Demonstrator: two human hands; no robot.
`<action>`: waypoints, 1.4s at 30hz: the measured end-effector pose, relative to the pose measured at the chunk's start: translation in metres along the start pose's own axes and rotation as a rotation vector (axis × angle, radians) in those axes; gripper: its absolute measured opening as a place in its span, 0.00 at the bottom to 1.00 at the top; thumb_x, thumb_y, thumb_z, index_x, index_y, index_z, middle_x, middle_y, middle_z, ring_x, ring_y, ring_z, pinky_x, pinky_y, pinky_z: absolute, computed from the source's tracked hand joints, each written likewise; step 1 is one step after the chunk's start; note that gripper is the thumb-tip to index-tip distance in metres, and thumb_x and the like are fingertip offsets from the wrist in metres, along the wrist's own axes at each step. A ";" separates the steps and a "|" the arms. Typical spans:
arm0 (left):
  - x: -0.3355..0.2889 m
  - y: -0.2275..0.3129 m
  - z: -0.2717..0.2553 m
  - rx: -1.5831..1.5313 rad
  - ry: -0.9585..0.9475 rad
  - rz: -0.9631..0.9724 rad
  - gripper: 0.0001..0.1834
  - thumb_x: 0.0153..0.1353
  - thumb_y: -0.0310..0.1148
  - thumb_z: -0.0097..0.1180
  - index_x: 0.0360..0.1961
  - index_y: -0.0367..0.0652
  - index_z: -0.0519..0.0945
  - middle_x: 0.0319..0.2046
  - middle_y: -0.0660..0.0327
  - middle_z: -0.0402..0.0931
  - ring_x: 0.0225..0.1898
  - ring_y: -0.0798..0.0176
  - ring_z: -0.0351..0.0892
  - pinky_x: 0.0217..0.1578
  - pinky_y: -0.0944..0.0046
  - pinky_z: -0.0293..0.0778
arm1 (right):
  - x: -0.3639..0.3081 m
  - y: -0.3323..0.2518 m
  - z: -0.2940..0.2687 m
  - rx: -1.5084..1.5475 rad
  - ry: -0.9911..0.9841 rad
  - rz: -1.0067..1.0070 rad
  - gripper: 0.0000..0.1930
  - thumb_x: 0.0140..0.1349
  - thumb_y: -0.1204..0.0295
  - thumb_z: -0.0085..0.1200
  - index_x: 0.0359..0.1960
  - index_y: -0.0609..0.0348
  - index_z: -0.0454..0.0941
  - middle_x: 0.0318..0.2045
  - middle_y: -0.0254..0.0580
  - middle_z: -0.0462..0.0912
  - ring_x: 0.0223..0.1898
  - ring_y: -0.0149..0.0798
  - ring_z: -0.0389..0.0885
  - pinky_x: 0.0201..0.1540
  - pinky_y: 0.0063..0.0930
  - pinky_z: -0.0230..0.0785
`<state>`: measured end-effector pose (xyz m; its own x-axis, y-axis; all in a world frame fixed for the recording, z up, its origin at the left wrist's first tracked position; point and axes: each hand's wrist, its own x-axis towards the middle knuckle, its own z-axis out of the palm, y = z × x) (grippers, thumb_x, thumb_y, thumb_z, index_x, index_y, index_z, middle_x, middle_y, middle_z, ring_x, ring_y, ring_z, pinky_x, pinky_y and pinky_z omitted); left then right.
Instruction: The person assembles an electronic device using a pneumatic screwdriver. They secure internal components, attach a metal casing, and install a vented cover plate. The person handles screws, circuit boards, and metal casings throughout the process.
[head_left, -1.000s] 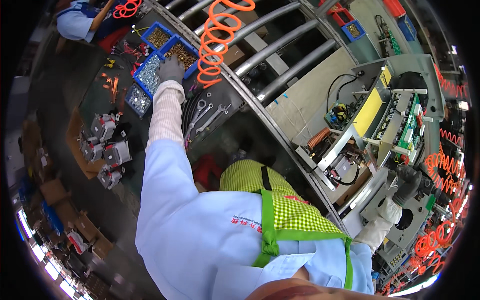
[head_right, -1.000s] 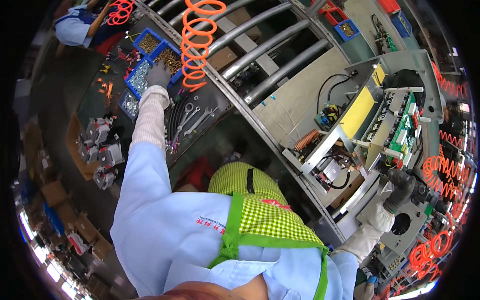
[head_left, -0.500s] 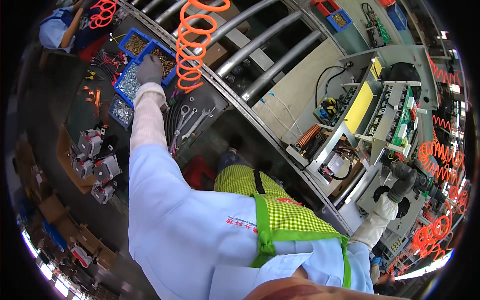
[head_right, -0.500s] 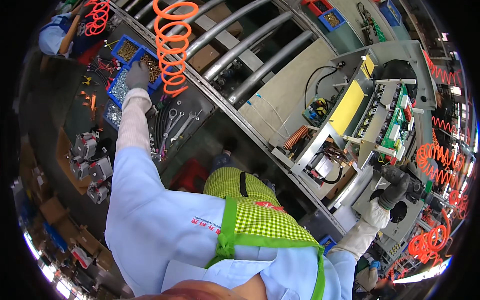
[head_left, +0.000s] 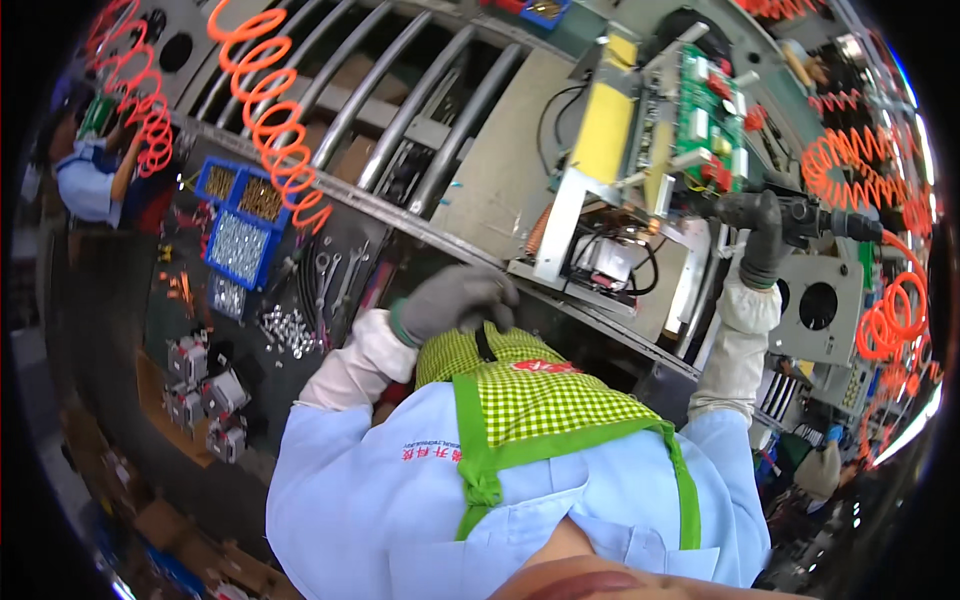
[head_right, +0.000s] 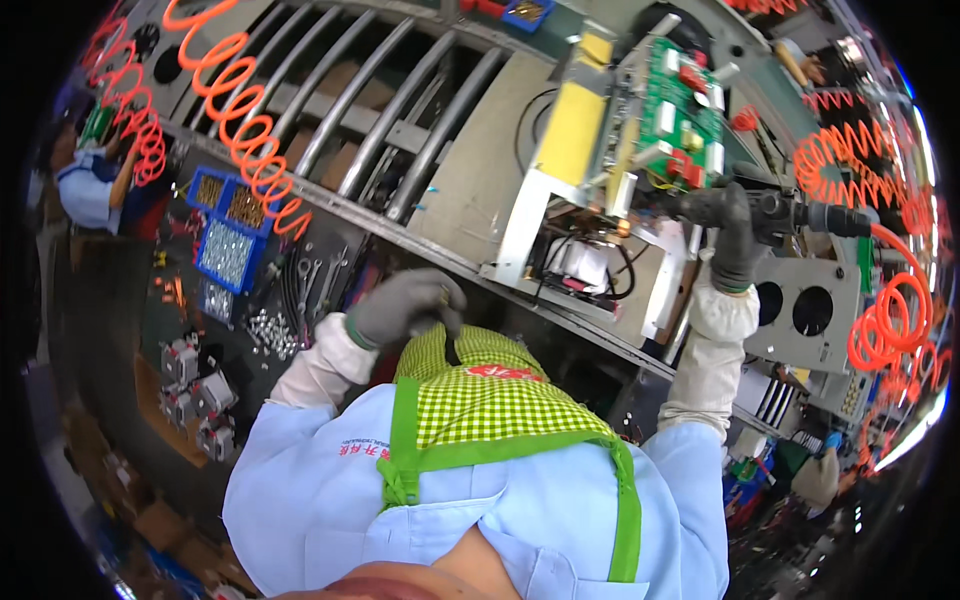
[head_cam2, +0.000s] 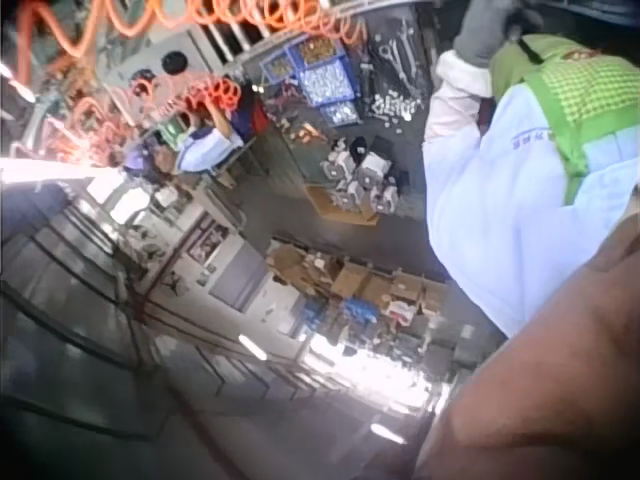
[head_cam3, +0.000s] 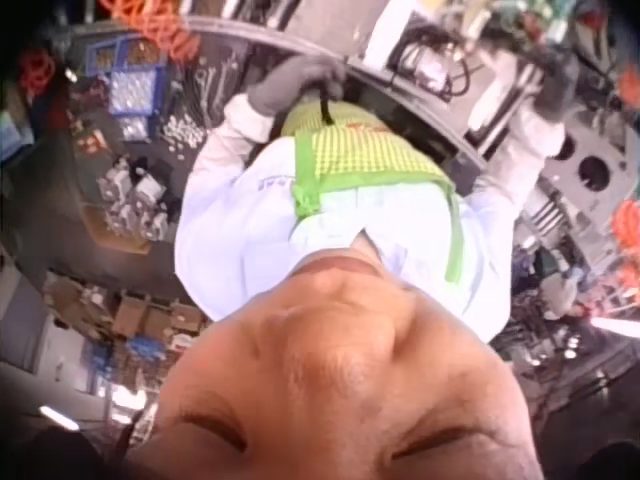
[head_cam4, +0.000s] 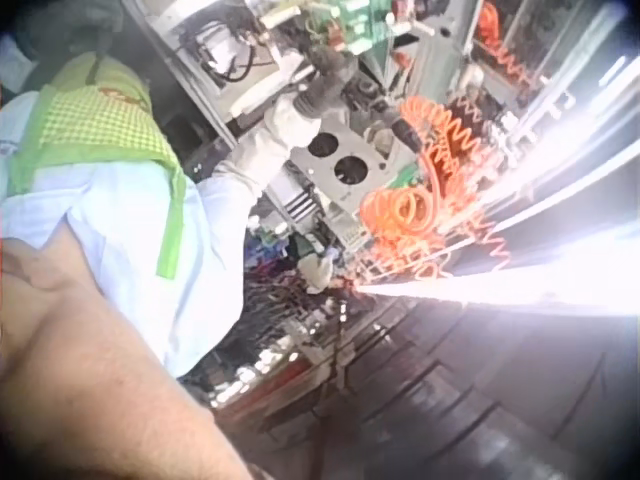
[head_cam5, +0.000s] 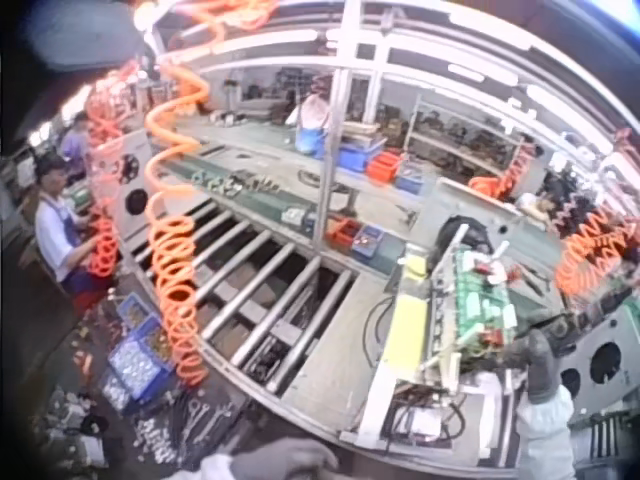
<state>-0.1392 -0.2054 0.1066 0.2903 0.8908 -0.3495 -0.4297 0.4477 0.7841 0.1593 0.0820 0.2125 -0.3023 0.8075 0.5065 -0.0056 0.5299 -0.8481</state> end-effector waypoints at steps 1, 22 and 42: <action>0.013 0.005 0.025 0.033 -0.072 0.001 0.15 0.63 0.36 0.45 0.39 0.34 0.76 0.27 0.57 0.81 0.15 0.75 0.65 0.17 0.76 0.62 | -0.002 -0.013 0.000 -0.021 0.069 -0.131 0.20 0.54 0.70 0.57 0.46 0.69 0.71 0.31 0.44 0.80 0.32 0.36 0.80 0.37 0.34 0.76; 0.200 -0.011 0.180 -1.280 -0.125 0.053 0.15 0.66 0.45 0.49 0.38 0.42 0.75 0.21 0.72 0.67 0.21 0.78 0.61 0.19 0.81 0.61 | -0.090 -0.050 -0.065 0.347 -0.008 -0.425 0.28 0.54 0.59 0.61 0.50 0.67 0.69 0.36 0.50 0.78 0.38 0.43 0.78 0.41 0.33 0.75; 0.247 -0.037 0.127 -1.226 0.078 0.271 0.09 0.69 0.31 0.42 0.40 0.34 0.70 0.31 0.58 0.71 0.32 0.69 0.70 0.29 0.75 0.72 | -0.072 0.020 -0.023 0.262 -0.028 -0.223 0.23 0.49 0.66 0.62 0.45 0.66 0.72 0.37 0.46 0.78 0.38 0.38 0.78 0.45 0.31 0.70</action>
<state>0.0566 -0.0114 0.0561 0.0353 0.9487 -0.3143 -0.9899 -0.0100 -0.1412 0.2033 0.0407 0.1627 -0.2924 0.6698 0.6825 -0.3177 0.6051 -0.7300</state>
